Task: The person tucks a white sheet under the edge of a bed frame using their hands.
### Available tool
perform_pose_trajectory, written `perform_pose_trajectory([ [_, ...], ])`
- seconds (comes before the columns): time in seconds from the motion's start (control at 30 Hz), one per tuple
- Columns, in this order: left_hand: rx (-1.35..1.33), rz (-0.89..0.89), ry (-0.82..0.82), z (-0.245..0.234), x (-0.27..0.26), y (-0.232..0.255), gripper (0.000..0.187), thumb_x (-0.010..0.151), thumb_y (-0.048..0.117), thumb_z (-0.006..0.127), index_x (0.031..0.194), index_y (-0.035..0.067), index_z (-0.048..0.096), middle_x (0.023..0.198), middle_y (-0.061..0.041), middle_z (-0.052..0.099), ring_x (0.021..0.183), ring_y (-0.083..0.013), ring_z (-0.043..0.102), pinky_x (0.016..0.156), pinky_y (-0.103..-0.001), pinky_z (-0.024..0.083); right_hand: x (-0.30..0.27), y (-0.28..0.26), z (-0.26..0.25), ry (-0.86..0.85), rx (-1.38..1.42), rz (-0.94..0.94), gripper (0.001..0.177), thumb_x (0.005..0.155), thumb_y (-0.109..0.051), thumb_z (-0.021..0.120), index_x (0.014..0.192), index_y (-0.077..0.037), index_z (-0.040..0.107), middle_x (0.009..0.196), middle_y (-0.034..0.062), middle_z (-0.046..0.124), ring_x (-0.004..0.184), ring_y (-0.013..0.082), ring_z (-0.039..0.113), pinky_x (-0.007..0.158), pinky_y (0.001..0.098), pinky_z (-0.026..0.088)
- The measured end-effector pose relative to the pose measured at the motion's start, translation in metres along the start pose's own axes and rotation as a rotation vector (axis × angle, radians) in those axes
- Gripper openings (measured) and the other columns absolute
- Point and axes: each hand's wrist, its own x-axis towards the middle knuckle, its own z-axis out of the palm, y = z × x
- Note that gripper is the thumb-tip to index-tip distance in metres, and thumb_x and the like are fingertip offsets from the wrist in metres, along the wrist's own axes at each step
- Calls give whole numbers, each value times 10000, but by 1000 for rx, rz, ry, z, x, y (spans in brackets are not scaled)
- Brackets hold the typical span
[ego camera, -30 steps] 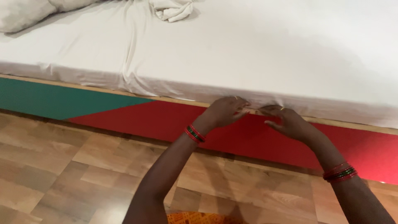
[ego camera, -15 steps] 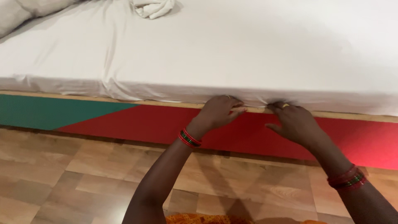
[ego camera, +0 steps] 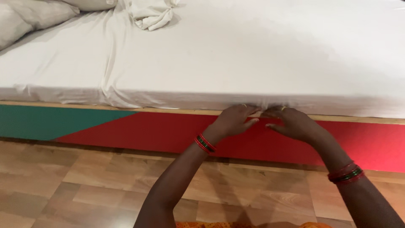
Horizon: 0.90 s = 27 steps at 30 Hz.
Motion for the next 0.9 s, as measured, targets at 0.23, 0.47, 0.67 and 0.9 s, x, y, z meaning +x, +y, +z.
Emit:
perform_pose_trajectory([
  [0.23,114,46,5,9,11,7,514,983,443,607,1382,119,593,1260,-132,667,1152,-316,640,1010,-464,511,-22,11,-23,-97,-111,443,445,943,-454,624,1305,-206,700,1342,17,707,1192,254,691,1003,420,563],
  [0.47,424,72,237,33,9,25,411,899,254,696,1279,104,649,1150,-121,624,1109,-295,610,940,-470,507,-16,-5,-2,-109,-405,313,652,833,-497,727,1342,-104,622,1290,87,659,1153,275,655,906,418,573],
  [0.67,485,30,215,38,12,28,370,906,172,687,1268,106,649,1129,-99,617,1084,-256,612,932,-438,517,-15,3,5,31,-427,239,574,810,-490,749,1234,-110,677,1232,69,691,1131,260,669,920,413,577],
  [0.9,314,117,175,12,3,19,471,875,317,677,1247,31,629,1179,-149,650,1089,-313,630,954,-506,492,-19,-4,-3,-26,-408,265,537,885,-464,703,1316,-150,643,1217,86,699,1127,264,672,877,424,583],
])
